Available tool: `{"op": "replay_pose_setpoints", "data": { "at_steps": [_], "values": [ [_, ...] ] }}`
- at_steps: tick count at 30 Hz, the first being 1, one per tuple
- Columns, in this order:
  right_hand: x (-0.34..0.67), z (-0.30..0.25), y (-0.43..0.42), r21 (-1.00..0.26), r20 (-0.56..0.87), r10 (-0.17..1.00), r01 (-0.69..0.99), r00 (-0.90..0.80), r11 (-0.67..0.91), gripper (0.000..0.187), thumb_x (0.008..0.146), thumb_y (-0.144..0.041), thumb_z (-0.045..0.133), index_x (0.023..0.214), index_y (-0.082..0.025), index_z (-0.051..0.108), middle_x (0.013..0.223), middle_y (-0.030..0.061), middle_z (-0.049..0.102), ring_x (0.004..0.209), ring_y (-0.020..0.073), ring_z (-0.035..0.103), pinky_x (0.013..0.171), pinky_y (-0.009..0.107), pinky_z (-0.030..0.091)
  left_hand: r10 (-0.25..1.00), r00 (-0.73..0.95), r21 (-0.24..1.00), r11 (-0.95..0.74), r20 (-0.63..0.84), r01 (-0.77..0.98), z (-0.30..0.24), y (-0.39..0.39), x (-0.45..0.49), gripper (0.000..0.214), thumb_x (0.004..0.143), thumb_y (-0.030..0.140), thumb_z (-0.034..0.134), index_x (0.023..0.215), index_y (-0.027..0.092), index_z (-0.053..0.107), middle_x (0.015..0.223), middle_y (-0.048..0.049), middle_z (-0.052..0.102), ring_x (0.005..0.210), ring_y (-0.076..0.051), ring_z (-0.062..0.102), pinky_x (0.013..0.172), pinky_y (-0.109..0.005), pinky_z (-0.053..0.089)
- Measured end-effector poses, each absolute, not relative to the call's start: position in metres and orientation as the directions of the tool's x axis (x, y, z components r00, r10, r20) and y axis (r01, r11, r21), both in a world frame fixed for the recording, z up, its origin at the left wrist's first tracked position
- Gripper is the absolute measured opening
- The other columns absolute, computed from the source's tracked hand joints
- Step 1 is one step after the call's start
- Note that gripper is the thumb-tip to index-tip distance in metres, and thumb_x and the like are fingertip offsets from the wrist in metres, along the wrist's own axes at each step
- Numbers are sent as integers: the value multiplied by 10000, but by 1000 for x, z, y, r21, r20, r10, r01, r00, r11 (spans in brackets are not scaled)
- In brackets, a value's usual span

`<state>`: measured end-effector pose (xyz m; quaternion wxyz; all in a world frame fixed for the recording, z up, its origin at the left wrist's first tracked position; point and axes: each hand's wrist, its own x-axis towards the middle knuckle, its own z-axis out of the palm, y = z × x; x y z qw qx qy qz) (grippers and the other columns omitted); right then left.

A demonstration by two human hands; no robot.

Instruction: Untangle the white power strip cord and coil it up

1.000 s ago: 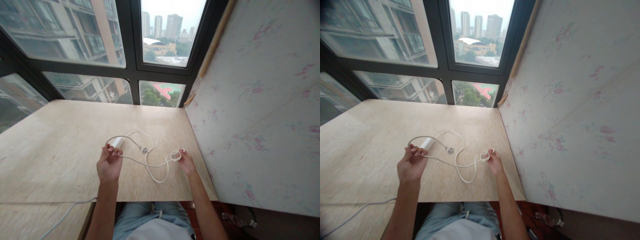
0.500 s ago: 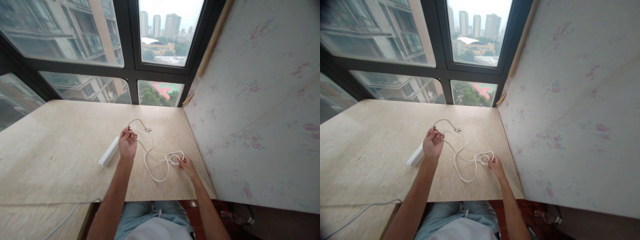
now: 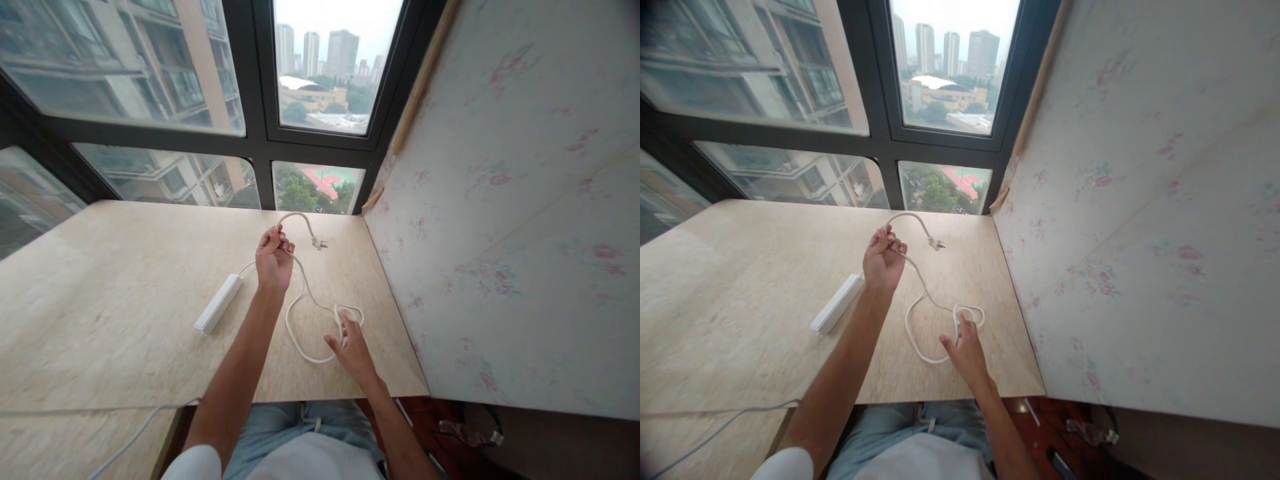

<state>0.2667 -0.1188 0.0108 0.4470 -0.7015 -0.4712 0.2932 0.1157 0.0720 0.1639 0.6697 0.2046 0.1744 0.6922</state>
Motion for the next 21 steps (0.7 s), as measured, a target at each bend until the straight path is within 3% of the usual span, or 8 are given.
{"op": "replay_pose_setpoints", "data": {
  "at_steps": [4,9,12,17,19,21],
  "values": [
    [278,10,-118,-966,-143,902,139,406,-216,350,764,-449,654,1002,-194,683,655,6,620,554,164,566,534,286,450,996,-74,524,-91,52,-847,174,85,95,125,870,187,631,757,136,645,589,38,529,447,-33,436,472,-184,372],
    [307,10,-125,-931,-227,803,-364,552,-14,321,728,-478,716,881,-200,672,690,3,640,579,126,580,525,244,459,971,-237,559,-220,44,-800,179,103,45,169,894,234,606,749,153,634,542,56,503,412,-28,408,448,-176,354],
    [326,-2,-126,-849,-311,740,-524,596,65,304,639,-411,791,820,-201,668,667,-10,637,569,114,578,522,236,484,948,-311,564,-294,67,-772,178,108,13,179,894,250,607,733,173,628,541,59,501,405,-27,401,441,-173,342],
    [352,-28,-118,-860,-378,683,-509,625,-10,302,565,-331,794,789,-193,645,627,-34,635,441,82,501,386,206,374,925,-377,560,-339,51,-756,176,105,-19,232,912,252,575,692,192,623,535,53,494,401,-28,387,443,-176,344],
    [358,-35,-112,-919,-335,668,-388,665,-74,300,579,-328,757,814,-191,632,650,-22,653,451,103,519,374,213,340,922,-383,555,-349,58,-755,178,101,-24,234,915,259,569,697,197,629,544,50,500,409,-30,393,449,-178,353],
    [361,-38,-106,-972,-233,659,-199,715,-127,294,603,-310,710,858,-191,625,690,-1,664,530,148,570,422,236,380,919,-388,553,-357,66,-753,180,95,-25,229,912,270,572,703,202,633,548,48,506,415,-34,398,455,-181,362]
  ]
}}
